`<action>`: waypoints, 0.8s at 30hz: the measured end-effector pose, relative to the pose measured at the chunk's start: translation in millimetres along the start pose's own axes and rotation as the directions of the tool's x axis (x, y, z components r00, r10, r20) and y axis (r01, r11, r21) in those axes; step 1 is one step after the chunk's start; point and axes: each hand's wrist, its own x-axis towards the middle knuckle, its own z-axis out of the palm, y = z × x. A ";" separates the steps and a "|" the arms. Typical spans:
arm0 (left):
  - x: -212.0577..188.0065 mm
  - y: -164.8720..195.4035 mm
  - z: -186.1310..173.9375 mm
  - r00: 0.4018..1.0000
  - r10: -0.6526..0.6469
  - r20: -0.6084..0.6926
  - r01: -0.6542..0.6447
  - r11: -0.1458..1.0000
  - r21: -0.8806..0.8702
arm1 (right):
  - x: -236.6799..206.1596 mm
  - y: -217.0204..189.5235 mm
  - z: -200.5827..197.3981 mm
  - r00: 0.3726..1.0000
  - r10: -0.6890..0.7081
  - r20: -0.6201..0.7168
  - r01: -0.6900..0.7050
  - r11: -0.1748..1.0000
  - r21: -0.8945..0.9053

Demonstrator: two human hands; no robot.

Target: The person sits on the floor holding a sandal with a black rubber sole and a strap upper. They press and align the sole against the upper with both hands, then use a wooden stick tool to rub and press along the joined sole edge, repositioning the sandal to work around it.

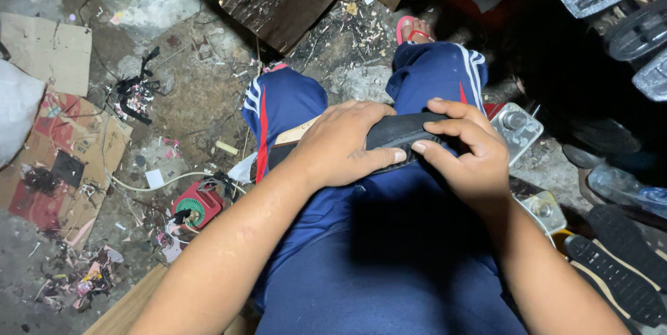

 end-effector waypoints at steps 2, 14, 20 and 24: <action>1.4 1.5 0.5 1.000 -0.004 -0.007 0.004 1.000 0.012 | 0.5 -0.4 -0.1 0.999 -0.037 -0.014 0.037 0.999 -0.024; 13.4 4.2 -2.4 0.985 -0.128 0.113 0.123 0.991 0.054 | -0.1 5.6 16.4 0.980 0.197 0.003 -0.177 0.878 0.445; -17.6 27.5 -4.3 0.992 0.058 -0.114 -0.069 0.994 -0.089 | -6.2 -30.3 -8.7 0.997 0.054 -0.059 -0.027 0.925 0.379; -42.0 43.6 -2.3 0.992 -0.002 -0.129 -0.029 0.969 -0.244 | 0.0 -63.8 -34.7 0.995 -0.046 0.088 0.037 0.994 0.102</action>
